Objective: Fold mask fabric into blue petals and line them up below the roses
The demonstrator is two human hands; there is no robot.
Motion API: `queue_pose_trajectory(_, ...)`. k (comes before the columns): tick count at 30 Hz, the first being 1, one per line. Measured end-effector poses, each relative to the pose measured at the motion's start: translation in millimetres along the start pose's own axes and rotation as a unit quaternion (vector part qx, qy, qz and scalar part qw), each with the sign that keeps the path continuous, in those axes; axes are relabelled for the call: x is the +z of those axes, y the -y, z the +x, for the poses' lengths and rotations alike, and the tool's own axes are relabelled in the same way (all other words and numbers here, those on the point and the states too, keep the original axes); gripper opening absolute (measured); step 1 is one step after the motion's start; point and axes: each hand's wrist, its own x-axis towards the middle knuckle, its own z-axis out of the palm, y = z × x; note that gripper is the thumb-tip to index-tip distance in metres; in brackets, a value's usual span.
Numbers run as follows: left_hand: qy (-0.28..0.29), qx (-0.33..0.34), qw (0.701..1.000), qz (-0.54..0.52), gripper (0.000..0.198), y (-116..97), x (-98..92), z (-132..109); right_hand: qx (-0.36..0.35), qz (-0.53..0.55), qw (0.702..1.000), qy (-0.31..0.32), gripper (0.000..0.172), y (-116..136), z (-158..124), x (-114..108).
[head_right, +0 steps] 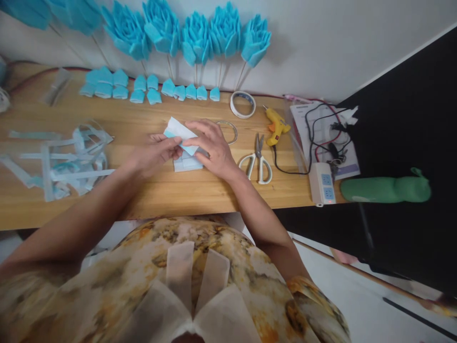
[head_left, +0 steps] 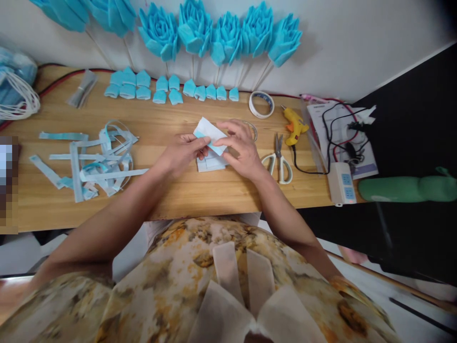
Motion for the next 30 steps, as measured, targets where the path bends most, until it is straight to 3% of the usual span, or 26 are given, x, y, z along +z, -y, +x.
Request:
queue_pose_trajectory(4,-0.021,0.021,0.997,0.075,0.033,2,-0.2,-1,-0.015,0.013,1.0,-0.012,0.015,-2,0,1)
queue_pose_trajectory(9,-0.06,0.064,0.983,0.159,0.033,0,-1.2,-4,0.033,0.054,0.997,-0.039,0.02,0,0,1)
queue_pose_trajectory(14,-0.046,0.073,0.979,0.182,0.032,-1,-0.2,-5,0.075,0.111,0.988,-0.078,0.022,3,-1,3)
queue_pose_trajectory(19,-0.029,0.073,0.979,0.187,0.029,-2,-0.1,-6,0.137,0.155,0.976,-0.066,0.022,9,0,3)
queue_pose_trajectory(25,-0.02,0.071,0.977,0.201,0.024,-3,-0.5,-7,0.164,0.179,0.967,-0.08,0.017,9,0,6)
queue_pose_trajectory(30,-0.024,0.075,0.978,0.195,0.025,-1,1.3,-6,0.203,0.227,0.951,-0.058,0.044,1,-3,9)
